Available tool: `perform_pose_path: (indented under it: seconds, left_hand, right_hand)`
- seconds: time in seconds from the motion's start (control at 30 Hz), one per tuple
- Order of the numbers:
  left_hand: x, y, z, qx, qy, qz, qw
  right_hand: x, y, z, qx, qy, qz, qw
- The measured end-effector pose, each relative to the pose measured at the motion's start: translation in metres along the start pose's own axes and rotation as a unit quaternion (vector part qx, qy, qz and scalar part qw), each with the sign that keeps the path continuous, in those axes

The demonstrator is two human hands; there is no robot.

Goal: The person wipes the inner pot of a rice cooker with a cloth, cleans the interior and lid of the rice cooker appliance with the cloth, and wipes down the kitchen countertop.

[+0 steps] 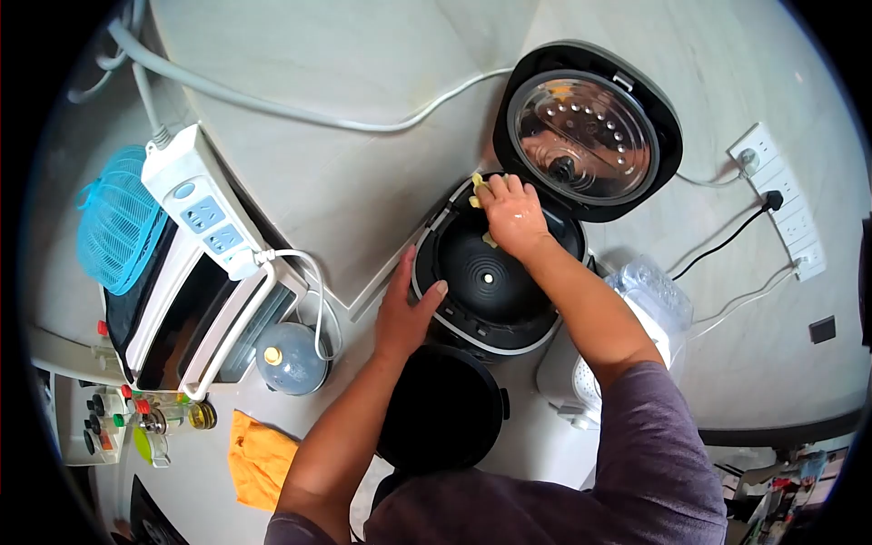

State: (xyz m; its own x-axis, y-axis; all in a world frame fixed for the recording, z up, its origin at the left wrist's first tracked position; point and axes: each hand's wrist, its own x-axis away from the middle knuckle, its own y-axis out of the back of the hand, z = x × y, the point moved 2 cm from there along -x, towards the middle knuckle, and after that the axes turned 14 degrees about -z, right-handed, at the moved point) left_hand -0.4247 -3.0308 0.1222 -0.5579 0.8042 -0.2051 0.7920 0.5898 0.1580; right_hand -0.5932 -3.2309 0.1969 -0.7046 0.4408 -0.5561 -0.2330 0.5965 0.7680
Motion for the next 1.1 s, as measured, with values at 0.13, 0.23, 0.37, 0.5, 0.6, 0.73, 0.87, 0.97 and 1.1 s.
perform_pose_path:
  seconds: [0.13,0.23,0.37,0.5,0.6,0.73,0.87,0.97,1.1]
  left_hand:
    - [0.001,0.001,0.003,-0.017,0.000,0.000,1.000]
    - [-0.001,0.000,0.004,-0.022,-0.002,-0.002,1.000]
    - [0.001,-0.002,0.005,-0.015,-0.007,-0.009,1.000]
    - [0.003,0.002,-0.010,0.010,0.043,0.024,0.999]
    - [0.003,0.001,-0.006,0.010,0.018,0.002,1.000]
    - [0.002,0.000,0.001,-0.010,0.001,-0.013,1.000]
    - [0.002,-0.001,0.006,-0.006,-0.012,-0.014,1.000]
    - [0.000,-0.001,0.006,-0.003,-0.004,-0.015,1.000]
    - [0.003,-0.001,0.003,-0.022,0.000,-0.010,1.000]
  right_hand:
    - [-0.012,-0.019,0.008,0.117,-0.146,0.054,0.981]
    - [-0.023,-0.005,0.017,0.064,-0.083,-0.115,0.988]
    - [0.003,-0.028,-0.014,0.008,-0.011,-0.073,0.997]
    - [0.016,0.007,-0.040,-0.063,0.002,0.000,0.998]
    - [0.038,0.029,-0.051,-0.042,-0.031,0.062,0.997]
    - [0.060,0.047,-0.066,0.024,-0.069,0.156,0.985]
    - [0.056,0.048,-0.068,0.090,-0.096,0.213,0.968]
    - [0.034,0.051,-0.050,-0.028,-0.137,0.007,0.990]
    - [0.005,0.018,-0.011,-0.127,-0.040,-0.177,0.975]
